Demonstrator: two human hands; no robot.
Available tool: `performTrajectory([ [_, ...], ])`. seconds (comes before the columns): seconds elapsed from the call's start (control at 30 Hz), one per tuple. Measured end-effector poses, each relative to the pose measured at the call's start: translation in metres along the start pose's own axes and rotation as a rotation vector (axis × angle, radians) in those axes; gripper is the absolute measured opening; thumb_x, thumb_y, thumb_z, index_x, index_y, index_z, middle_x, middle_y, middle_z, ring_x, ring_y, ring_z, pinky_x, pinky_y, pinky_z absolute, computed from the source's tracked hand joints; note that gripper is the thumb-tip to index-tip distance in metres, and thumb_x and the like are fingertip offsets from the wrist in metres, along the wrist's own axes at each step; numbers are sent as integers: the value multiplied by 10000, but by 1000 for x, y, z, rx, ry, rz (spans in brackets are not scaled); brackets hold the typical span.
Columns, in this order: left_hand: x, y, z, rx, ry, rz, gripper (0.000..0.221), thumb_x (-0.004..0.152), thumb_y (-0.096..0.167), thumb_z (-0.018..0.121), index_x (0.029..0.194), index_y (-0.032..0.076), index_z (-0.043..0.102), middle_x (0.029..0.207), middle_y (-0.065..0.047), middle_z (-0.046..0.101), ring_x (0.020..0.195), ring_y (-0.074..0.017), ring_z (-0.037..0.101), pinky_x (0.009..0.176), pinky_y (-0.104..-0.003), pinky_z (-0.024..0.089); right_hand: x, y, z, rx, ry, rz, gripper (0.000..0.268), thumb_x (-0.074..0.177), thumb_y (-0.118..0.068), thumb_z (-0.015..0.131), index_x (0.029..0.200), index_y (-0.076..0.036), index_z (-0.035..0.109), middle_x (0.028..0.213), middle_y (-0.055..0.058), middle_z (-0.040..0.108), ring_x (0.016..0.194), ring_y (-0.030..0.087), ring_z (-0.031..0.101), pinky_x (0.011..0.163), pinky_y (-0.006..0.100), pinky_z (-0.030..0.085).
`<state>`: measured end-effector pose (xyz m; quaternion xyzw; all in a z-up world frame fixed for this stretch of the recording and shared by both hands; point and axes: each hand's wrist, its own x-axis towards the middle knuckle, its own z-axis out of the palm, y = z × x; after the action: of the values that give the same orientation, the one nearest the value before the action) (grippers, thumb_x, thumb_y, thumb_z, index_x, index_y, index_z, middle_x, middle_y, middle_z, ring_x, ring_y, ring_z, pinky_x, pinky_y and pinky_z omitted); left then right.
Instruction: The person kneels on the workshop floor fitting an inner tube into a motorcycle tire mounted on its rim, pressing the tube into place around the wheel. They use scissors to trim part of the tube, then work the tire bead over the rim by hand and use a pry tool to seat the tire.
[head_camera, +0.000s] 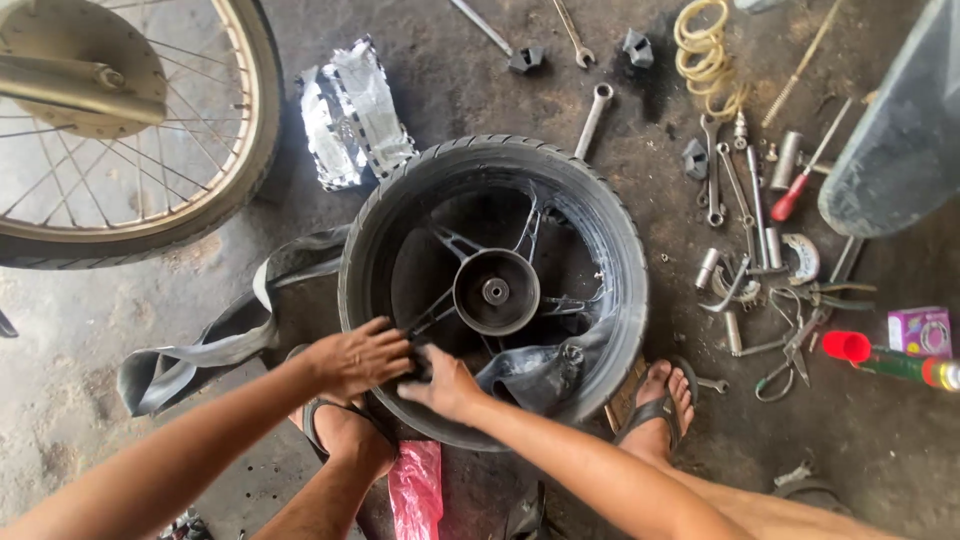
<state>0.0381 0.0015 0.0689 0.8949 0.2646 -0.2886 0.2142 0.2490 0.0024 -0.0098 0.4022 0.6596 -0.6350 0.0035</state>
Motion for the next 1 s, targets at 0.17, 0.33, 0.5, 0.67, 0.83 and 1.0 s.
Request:
performTrajectory([
  [0.17,6,5,52,-234,267,-138,872,681,510,854,1298,8,496,1225,-176,545,1238,-368,490,1092,-500,318,19,7,-77,-178,-102,-214,426,820,-370,768,1084,-40,718,1053,172,768,1004,293,750,896,389,585],
  [0.33,-4,-38,73,-95,200,-89,330,871,221,704,1145,72,596,1166,-87,566,1187,-269,541,1109,-371,414,2,-28,-140,-439,-532,95,597,813,-631,714,1054,-87,772,979,142,757,976,293,726,840,428,562],
  [0.5,0,-17,40,-65,209,-108,548,854,299,762,1289,83,507,1236,-105,547,1260,-295,515,1183,-433,351,-13,16,-136,-563,-414,-133,747,692,-668,797,1126,-64,717,1107,176,661,1085,327,644,929,439,525],
  [0.67,12,32,8,-173,77,-57,1139,624,501,896,1523,70,345,1344,-161,494,1304,-336,434,1205,-527,208,-88,-20,-133,-803,-222,-115,1009,720,-671,767,1471,-76,447,1385,177,519,1240,374,532,1076,470,430],
  [0.83,27,39,26,-63,227,-120,1207,621,566,893,1510,47,263,1520,-278,374,1378,-429,416,1132,-571,260,-121,102,-103,-1608,188,-501,1094,782,-420,785,1594,-44,155,1543,259,340,1300,432,466,1030,609,364],
  [1.0,18,22,9,-36,122,-113,1179,660,562,878,1532,25,294,1339,-203,477,1187,-351,505,986,-465,391,-114,86,-122,-1428,-109,-482,1065,849,-348,790,1631,27,173,1439,297,466,1227,422,528,1011,600,407],
])
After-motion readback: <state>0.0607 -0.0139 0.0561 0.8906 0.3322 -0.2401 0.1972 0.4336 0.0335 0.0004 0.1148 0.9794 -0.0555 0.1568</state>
